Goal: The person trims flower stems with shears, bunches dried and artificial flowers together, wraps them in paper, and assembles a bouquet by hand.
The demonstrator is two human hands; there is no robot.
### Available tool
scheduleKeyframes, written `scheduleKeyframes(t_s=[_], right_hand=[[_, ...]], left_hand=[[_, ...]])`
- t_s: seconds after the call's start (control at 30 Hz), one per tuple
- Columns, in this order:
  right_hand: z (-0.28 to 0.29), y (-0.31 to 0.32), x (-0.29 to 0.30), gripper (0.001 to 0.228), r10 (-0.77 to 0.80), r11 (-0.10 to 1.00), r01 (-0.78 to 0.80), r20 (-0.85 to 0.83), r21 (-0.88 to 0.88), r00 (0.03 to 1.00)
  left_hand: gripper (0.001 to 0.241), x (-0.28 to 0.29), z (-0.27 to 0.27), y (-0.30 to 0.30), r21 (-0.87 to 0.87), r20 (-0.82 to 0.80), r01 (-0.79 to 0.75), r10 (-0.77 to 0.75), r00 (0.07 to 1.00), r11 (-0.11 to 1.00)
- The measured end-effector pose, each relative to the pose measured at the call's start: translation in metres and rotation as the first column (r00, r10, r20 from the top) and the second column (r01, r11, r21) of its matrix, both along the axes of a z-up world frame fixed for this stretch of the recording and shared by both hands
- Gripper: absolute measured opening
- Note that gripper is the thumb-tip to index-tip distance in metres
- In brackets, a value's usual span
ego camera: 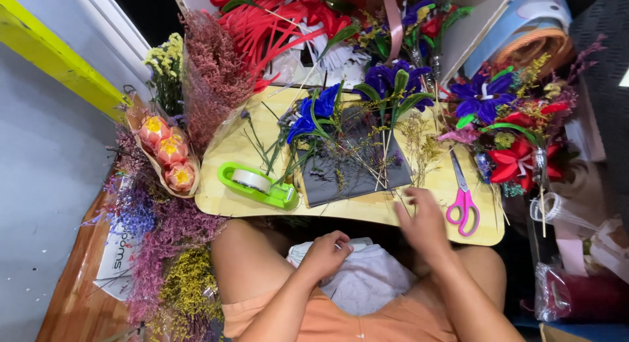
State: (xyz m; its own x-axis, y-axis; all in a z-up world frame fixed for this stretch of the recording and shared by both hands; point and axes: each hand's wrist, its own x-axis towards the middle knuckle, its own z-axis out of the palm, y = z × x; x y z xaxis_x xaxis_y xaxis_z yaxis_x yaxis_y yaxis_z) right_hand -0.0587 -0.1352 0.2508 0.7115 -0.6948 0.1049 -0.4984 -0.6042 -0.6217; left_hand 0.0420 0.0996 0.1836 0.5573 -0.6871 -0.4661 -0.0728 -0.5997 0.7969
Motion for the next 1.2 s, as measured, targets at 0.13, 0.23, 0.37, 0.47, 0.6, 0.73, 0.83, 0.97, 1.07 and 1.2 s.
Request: scheduleKeyframes(t_s=[0.13,0.23,0.37,0.47,0.6,0.73,0.83,0.97,1.07,1.2], right_hand=[[0.012,0.046,0.064,0.041,0.451,0.878,-0.429,0.066,-0.21,0.89],[-0.004,0.062,0.101,0.049,0.6,0.704,-0.624,-0.187,-0.339,0.778],[-0.034,0.062,0.123,0.045,0.598,0.45,-0.74,-0.446,-0.5,0.666],[-0.025,0.047,0.128,0.048,0.508,0.557,-0.731,-0.534,-0.395,0.676],[-0.031,0.006,0.119,0.044,0.402,0.548,-0.661,-0.531,-0.513,0.746],[-0.025,0.009,0.106,0.048,0.339,0.593,-0.614,-0.53,-0.521,0.777],[-0.041,0.039,0.092,0.049,0.462,0.542,-0.663,-0.475,-0.516,0.749],[-0.078,0.056,0.082,0.04,0.576,0.607,-0.71,-0.419,-0.357,0.702],[-0.087,0.045,0.092,0.041,0.548,0.595,-0.651,-0.355,-0.471,0.757],[-0.077,0.046,0.102,0.034,0.523,0.452,-0.658,-0.419,-0.602,0.742]], left_hand=[[0.031,0.001,-0.003,-0.005,0.037,0.024,0.059,-0.06,0.998,0.998],[0.033,0.003,-0.004,-0.004,0.05,0.018,0.068,-0.069,0.997,0.996],[0.03,0.007,-0.002,0.001,0.029,-0.045,0.04,-0.039,0.998,0.999],[0.03,0.009,-0.002,0.004,0.008,-0.068,0.0,0.0,0.998,1.0],[0.026,0.013,0.005,0.005,-0.02,-0.087,-0.02,0.018,0.996,1.0],[0.02,0.016,0.015,0.001,-0.091,-0.078,-0.131,0.125,0.989,0.987],[0.016,0.018,0.006,-0.001,-0.18,0.012,-0.19,0.195,0.981,0.965],[0.013,0.024,0.0,0.005,-0.307,0.159,-0.254,0.313,0.937,0.917],[0.013,0.025,0.011,0.007,-0.245,0.092,-0.288,0.318,0.944,0.926],[0.015,0.025,0.015,0.006,-0.22,0.067,-0.293,0.314,0.947,0.931]])
